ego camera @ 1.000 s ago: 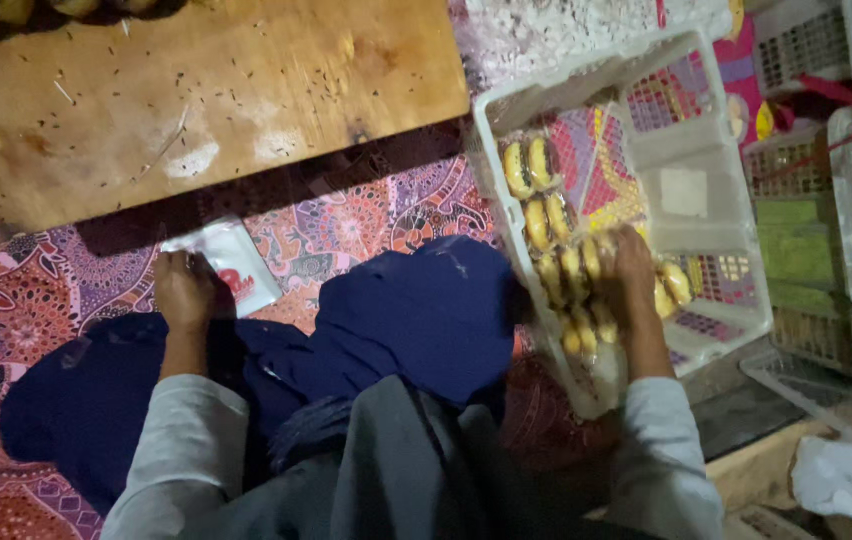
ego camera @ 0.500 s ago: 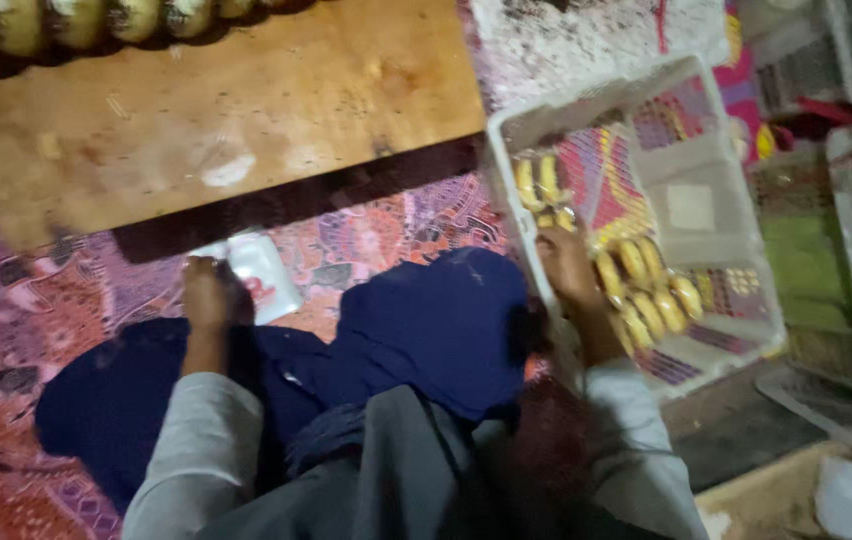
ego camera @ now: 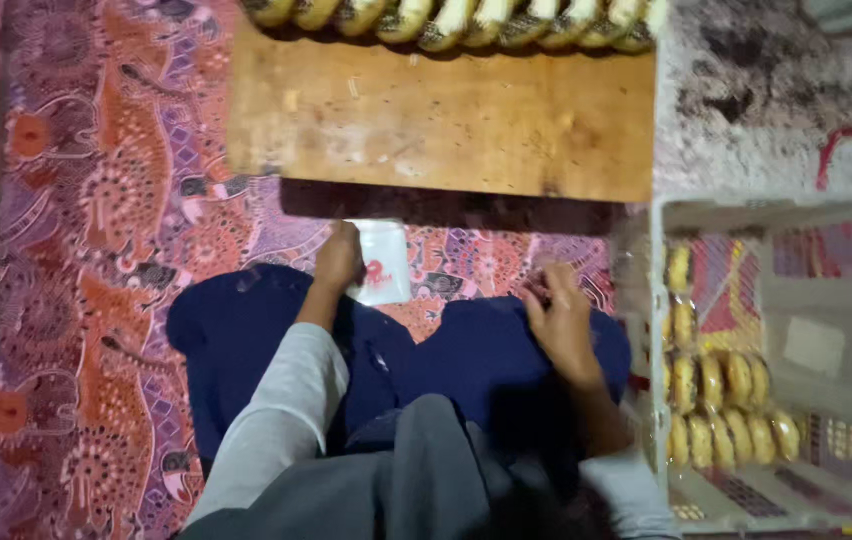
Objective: The person sits on a patterned floor mat and repeatedly picks up donuts from a wooden board, places them into small clear plastic bags, and sets the filled bags into a white plastic crate. The donuts include both plain and chocolate-topped varieties.
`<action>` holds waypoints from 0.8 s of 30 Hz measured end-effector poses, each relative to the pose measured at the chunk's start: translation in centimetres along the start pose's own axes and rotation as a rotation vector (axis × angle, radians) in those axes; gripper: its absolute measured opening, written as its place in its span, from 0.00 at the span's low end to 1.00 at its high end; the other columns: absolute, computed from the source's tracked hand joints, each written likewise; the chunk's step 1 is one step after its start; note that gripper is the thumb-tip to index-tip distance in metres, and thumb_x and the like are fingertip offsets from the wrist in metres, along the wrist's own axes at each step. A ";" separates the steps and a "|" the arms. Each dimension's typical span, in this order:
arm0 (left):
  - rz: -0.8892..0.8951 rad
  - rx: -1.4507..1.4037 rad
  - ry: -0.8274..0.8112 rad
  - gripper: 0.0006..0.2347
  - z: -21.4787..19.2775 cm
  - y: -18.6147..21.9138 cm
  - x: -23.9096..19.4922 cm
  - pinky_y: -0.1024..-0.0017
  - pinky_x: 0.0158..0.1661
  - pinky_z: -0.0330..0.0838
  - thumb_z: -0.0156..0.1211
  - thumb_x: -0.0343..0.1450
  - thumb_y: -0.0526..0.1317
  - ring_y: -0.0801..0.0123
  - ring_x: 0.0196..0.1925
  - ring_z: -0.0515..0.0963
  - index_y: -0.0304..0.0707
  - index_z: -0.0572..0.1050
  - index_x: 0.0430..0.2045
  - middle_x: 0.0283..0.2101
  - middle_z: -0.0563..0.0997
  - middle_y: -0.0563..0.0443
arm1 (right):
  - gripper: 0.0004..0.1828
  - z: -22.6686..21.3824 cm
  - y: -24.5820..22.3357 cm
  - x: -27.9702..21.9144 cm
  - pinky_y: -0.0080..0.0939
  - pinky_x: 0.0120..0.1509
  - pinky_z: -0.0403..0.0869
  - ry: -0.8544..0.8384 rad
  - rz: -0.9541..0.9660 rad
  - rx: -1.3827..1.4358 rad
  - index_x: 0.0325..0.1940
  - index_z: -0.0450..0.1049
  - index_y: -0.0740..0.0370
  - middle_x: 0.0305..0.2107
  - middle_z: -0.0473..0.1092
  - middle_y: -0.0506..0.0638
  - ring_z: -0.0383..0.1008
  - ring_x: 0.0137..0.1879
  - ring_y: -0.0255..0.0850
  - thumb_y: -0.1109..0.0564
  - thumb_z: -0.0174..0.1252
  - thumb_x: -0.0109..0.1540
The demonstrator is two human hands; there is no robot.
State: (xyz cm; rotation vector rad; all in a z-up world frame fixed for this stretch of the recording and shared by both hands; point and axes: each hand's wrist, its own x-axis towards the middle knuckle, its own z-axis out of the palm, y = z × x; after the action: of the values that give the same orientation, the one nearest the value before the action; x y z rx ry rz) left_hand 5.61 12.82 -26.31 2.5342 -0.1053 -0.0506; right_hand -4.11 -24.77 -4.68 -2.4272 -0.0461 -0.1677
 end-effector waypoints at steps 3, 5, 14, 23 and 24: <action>-0.065 0.047 -0.079 0.09 0.2 -0.2 -1.3 0.48 0.38 0.73 0.64 0.59 0.32 0.39 0.38 0.80 0.34 0.74 0.30 0.39 0.77 0.34 | 0.11 6.1 -0.2 0.5 0.44 0.59 0.76 -0.199 0.014 0.058 0.56 0.80 0.52 0.45 0.79 0.54 0.80 0.49 0.48 0.56 0.64 0.68; -0.067 0.109 -0.166 0.10 0.4 0.0 -0.5 0.49 0.40 0.74 0.64 0.60 0.33 0.40 0.39 0.81 0.35 0.73 0.31 0.41 0.78 0.35 | 0.22 10.4 -0.1 2.5 0.49 0.66 0.71 -0.216 -0.145 0.035 0.62 0.77 0.55 0.54 0.73 0.61 0.75 0.57 0.56 0.54 0.64 0.63; 0.005 0.026 0.011 0.10 1.6 0.6 -2.3 0.47 0.34 0.74 0.56 0.66 0.29 0.38 0.36 0.81 0.31 0.71 0.40 0.44 0.76 0.33 | 0.27 23.6 -2.2 9.3 0.44 0.57 0.77 -0.401 0.323 0.247 0.63 0.75 0.60 0.47 0.79 0.62 0.81 0.50 0.49 0.43 0.60 0.65; 0.159 -0.012 0.060 0.10 -3.1 4.5 -2.1 0.51 0.35 0.76 0.64 0.62 0.32 0.42 0.36 0.82 0.36 0.76 0.36 0.42 0.79 0.40 | 0.40 26.2 2.0 9.4 0.46 0.53 0.76 0.146 -0.320 -0.165 0.55 0.75 0.79 0.43 0.76 0.71 0.77 0.47 0.54 0.38 0.76 0.60; 0.188 -0.047 0.103 0.11 -4.1 5.6 -2.6 0.51 0.34 0.76 0.64 0.62 0.32 0.43 0.35 0.82 0.37 0.77 0.37 0.43 0.80 0.41 | 0.32 25.9 1.7 9.6 0.44 0.51 0.76 -0.057 -0.153 0.027 0.52 0.78 0.74 0.40 0.78 0.65 0.78 0.45 0.50 0.42 0.73 0.60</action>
State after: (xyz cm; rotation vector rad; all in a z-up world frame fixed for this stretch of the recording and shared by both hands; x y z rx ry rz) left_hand 2.94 10.72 -19.72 2.4631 -0.2969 0.1501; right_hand 8.32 -9.31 -23.90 -2.4006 -0.2591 -0.1661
